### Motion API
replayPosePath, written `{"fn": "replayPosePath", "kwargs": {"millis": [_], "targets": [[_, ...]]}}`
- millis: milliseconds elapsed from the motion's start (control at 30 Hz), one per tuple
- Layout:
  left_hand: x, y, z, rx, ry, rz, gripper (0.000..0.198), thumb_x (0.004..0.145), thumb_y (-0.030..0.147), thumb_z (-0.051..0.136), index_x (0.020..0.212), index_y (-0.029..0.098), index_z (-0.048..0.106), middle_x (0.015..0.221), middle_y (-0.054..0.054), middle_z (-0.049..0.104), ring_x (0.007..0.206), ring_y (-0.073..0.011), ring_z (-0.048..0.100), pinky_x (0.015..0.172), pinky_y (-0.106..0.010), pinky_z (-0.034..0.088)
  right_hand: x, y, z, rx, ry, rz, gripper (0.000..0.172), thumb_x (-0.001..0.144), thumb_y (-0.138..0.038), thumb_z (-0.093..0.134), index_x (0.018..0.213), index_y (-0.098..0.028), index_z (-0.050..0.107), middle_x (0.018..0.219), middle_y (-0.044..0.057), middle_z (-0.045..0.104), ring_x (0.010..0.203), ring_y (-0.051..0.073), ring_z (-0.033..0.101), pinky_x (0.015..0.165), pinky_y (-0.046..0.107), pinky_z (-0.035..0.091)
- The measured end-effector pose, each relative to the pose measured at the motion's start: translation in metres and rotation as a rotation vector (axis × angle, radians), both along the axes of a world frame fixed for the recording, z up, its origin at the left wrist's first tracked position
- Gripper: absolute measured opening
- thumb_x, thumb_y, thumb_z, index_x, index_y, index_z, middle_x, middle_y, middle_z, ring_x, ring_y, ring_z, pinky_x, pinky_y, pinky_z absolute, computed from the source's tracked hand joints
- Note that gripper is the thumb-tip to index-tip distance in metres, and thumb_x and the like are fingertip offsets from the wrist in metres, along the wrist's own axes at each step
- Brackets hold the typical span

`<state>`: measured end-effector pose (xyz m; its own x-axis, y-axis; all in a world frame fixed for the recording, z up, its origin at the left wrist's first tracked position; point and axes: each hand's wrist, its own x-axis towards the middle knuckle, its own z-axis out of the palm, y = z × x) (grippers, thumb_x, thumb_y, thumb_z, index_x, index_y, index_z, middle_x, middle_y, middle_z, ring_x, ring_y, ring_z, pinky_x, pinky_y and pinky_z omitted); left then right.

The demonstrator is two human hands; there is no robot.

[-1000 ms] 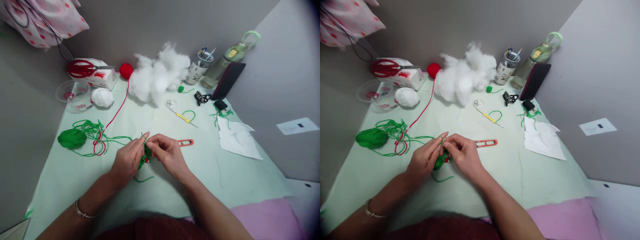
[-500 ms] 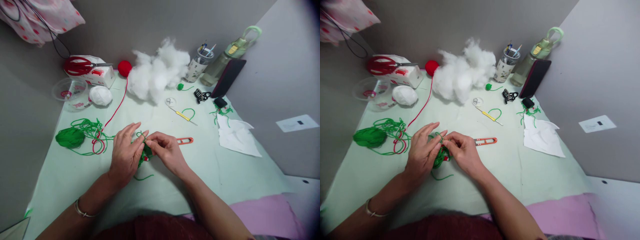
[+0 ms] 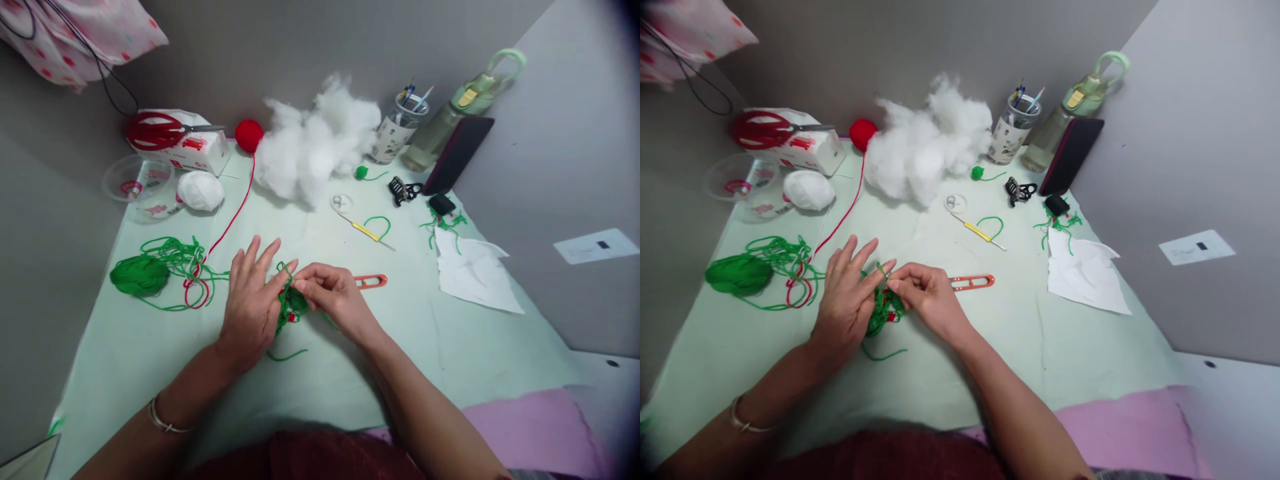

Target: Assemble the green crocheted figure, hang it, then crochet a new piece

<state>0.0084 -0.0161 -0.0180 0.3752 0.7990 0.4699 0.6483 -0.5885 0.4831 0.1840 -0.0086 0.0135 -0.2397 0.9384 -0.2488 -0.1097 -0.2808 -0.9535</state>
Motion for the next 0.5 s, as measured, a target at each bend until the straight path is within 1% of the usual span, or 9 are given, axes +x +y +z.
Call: {"fn": "replayPosePath", "kwargs": {"millis": [67,133,200,300,433,500], "targets": [[-0.0007,0.0004,-0.0004,0.007,0.01,-0.01,0.056,0.093,0.003,0.039,0.142,0.022,0.058,0.16,-0.016,0.042,0.156,-0.037,0.02,0.119,-0.067,0.023,0.0003,0.0,-0.0002,-0.003,-0.007,-0.019,0.032,0.082,-0.046,0.076,0.08,-0.016,0.069,0.052,-0.007,0.047,0.051,0.008,0.036,0.052,0.025,0.026],[-0.0011,0.0009,-0.0011,0.005,0.025,-0.012,0.055,0.093,0.004,0.039,0.141,0.02,0.058,0.158,-0.018,0.044,0.156,-0.0373,0.021,0.119,-0.068,0.023,-0.0001,-0.0004,-0.0005,-0.017,-0.003,0.021,0.033,0.082,-0.047,0.075,0.08,-0.015,0.069,0.052,-0.007,0.048,0.05,0.008,0.036,0.052,0.025,0.026],[-0.0013,0.0012,-0.002,0.004,0.028,-0.008,0.056,0.092,0.003,0.039,0.142,0.022,0.058,0.159,-0.017,0.044,0.156,-0.0372,0.021,0.118,-0.068,0.023,-0.0006,-0.0006,-0.0014,-0.035,0.016,0.035,0.033,0.082,-0.047,0.076,0.08,-0.015,0.069,0.051,-0.007,0.048,0.05,0.008,0.036,0.051,0.025,0.025],[-0.0014,0.0011,-0.0027,0.013,0.014,-0.015,0.06,0.091,0.002,0.039,0.144,0.024,0.055,0.161,-0.014,0.041,0.156,-0.0364,0.019,0.119,-0.069,0.023,-0.0003,0.0002,-0.0038,-0.05,0.049,-0.015,0.032,0.081,-0.047,0.077,0.082,-0.016,0.069,0.05,-0.008,0.046,0.049,0.007,0.034,0.05,0.025,0.023],[-0.0016,0.001,-0.0027,-0.004,0.028,-0.021,0.06,0.091,0.003,0.039,0.145,0.024,0.055,0.161,-0.015,0.042,0.156,-0.0367,0.02,0.118,-0.069,0.022,0.0009,0.0013,-0.0063,-0.083,0.086,0.029,0.031,0.081,-0.045,0.077,0.081,-0.016,0.068,0.049,-0.008,0.047,0.048,0.007,0.032,0.05,0.025,0.022],[-0.002,0.0013,-0.0032,-0.008,0.022,-0.025,0.06,0.091,0.002,0.039,0.145,0.025,0.055,0.162,-0.014,0.041,0.156,-0.0367,0.019,0.119,-0.069,0.021,0.0008,0.0013,-0.0066,-0.091,0.095,-0.005,0.031,0.08,-0.045,0.078,0.08,-0.016,0.067,0.049,-0.008,0.047,0.047,0.007,0.031,0.049,0.025,0.021]]}}
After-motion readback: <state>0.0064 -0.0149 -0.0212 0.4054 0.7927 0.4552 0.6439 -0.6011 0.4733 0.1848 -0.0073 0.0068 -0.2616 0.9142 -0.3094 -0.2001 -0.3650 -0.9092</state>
